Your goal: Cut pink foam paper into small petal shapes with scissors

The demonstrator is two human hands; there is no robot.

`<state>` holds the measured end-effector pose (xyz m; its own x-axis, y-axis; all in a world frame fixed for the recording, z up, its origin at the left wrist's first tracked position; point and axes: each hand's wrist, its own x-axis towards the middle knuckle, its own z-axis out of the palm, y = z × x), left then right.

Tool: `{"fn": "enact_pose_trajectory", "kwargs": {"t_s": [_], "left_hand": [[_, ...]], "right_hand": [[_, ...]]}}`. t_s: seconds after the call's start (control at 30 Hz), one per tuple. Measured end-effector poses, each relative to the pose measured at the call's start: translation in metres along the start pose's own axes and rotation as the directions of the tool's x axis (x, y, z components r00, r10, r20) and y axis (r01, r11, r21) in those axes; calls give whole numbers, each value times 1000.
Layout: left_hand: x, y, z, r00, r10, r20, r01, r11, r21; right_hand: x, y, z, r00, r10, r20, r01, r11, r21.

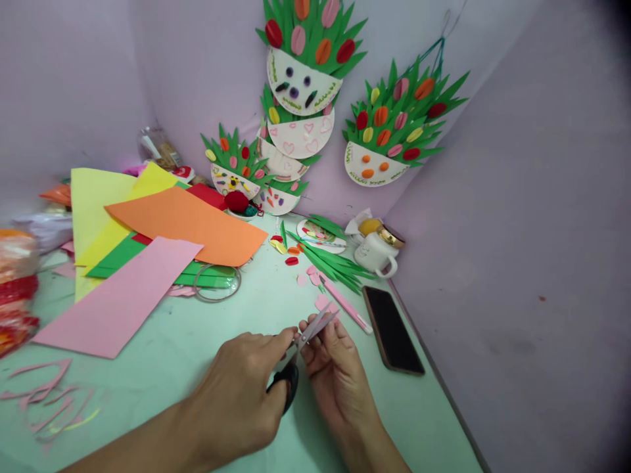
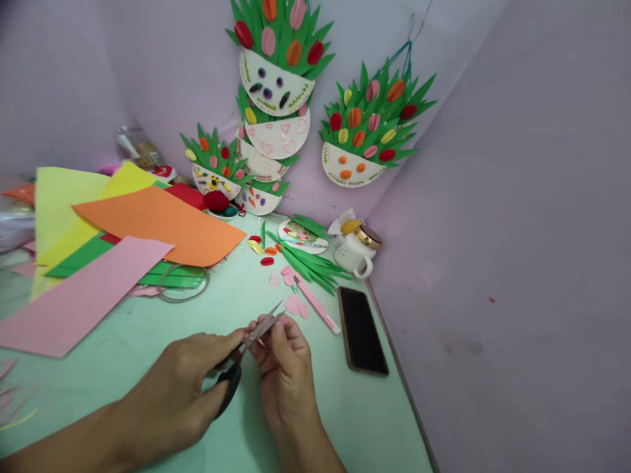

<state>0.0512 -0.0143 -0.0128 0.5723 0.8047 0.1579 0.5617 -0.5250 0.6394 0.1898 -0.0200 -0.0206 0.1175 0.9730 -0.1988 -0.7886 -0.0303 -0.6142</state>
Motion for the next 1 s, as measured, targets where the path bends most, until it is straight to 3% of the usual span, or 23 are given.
{"fn": "enact_pose_trajectory", "kwargs": {"t_s": [0.27,0.43,0.53,0.8,1.0], "left_hand": [[1,-1,-1,1000,1,-2,-1,1000,-19],[4,5,-13,999,-39,23,41,996,-85],[6,6,-21,997,-82,-18,79,991,-110],[2,-3,-12,1000,20,-23,-17,993,113],[-1,-2,-11,998,56,-13,-54,986,157]], "right_hand": [[-1,-1,1,1000,-8,1,8,1000,-3],[1,-3,0,999,-25,-29,25,1000,0],[2,-3,-2,998,-32,-51,32,999,-8],[0,-2,0,996,-69,63,74,994,-76],[-2,-3,0,993,-72,98,80,993,-86]]}}
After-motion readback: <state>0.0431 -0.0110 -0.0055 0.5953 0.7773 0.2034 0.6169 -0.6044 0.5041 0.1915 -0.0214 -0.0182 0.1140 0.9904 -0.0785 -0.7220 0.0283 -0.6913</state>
